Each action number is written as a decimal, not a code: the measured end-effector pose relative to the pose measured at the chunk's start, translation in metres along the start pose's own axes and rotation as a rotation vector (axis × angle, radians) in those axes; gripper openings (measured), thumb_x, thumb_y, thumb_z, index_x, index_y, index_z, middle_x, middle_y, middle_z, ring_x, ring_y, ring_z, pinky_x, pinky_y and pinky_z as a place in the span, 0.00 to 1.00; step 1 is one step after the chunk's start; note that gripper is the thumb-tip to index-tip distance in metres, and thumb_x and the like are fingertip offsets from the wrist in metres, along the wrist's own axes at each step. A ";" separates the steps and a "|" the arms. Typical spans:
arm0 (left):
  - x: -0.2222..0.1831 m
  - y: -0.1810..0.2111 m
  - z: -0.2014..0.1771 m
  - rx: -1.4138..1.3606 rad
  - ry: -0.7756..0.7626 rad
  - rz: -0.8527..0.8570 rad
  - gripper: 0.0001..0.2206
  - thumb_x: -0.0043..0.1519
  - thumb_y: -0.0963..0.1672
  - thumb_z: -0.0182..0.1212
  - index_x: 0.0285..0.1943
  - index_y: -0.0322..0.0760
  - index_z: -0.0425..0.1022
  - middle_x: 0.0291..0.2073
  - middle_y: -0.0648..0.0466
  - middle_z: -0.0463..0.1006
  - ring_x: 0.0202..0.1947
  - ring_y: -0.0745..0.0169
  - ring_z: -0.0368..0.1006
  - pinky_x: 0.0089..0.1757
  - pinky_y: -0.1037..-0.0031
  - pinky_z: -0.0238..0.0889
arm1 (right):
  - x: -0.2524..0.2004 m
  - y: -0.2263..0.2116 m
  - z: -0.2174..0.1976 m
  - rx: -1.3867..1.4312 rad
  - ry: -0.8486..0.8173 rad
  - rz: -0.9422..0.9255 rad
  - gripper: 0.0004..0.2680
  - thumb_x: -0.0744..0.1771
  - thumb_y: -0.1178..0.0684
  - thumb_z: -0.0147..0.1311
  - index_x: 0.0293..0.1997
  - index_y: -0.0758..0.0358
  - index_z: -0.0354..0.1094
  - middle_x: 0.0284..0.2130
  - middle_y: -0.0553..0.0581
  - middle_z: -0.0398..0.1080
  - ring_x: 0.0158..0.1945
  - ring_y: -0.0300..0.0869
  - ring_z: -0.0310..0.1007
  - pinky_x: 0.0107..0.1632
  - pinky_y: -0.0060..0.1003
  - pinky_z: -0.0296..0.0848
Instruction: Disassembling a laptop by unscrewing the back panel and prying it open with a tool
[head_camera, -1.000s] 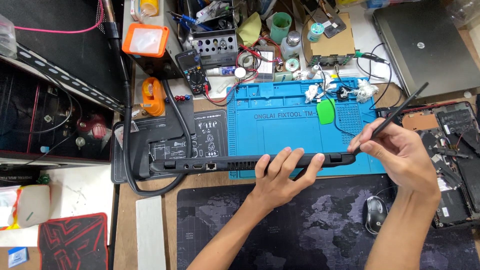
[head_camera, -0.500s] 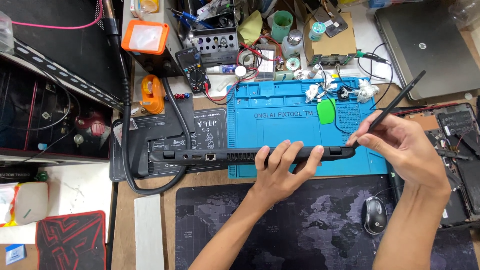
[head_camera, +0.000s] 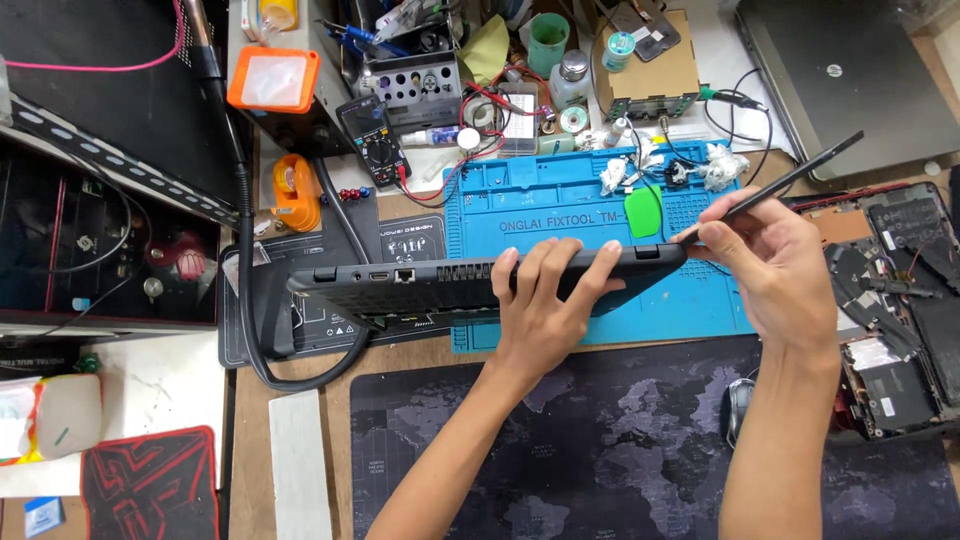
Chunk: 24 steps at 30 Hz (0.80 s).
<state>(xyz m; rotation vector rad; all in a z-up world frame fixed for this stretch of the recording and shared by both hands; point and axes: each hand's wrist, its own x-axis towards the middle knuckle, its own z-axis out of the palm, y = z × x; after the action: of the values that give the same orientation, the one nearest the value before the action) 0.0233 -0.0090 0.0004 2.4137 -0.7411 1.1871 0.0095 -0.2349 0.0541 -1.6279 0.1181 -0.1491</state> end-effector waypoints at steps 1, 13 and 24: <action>0.001 0.000 0.001 0.003 0.002 -0.002 0.15 0.70 0.55 0.61 0.61 0.56 0.73 0.49 0.57 0.75 0.53 0.61 0.71 0.61 0.61 0.41 | 0.000 -0.002 0.002 -0.001 -0.004 -0.002 0.05 0.70 0.57 0.55 0.47 0.64 0.66 0.37 0.58 0.73 0.44 0.42 0.77 0.52 0.34 0.80; -0.003 -0.003 -0.001 0.035 0.136 0.021 0.16 0.66 0.53 0.59 0.62 0.53 0.76 0.48 0.53 0.78 0.52 0.56 0.72 0.61 0.56 0.54 | -0.027 0.062 0.066 0.346 0.483 -0.268 0.12 0.75 0.43 0.37 0.39 0.57 0.54 0.41 0.57 0.65 0.47 0.39 0.72 0.54 0.30 0.77; -0.039 -0.126 -0.099 0.062 0.131 -0.229 0.21 0.64 0.52 0.67 0.65 0.46 0.76 0.64 0.42 0.63 0.65 0.35 0.53 0.64 0.44 0.43 | -0.025 0.105 0.086 0.293 0.444 -0.332 0.14 0.74 0.35 0.28 0.38 0.51 0.44 0.34 0.44 0.50 0.39 0.33 0.57 0.51 0.28 0.66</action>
<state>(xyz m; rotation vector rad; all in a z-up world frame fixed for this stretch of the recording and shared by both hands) 0.0161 0.1547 0.0178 2.3669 -0.3819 1.2741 0.0008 -0.1526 -0.0563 -1.2902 0.1565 -0.7495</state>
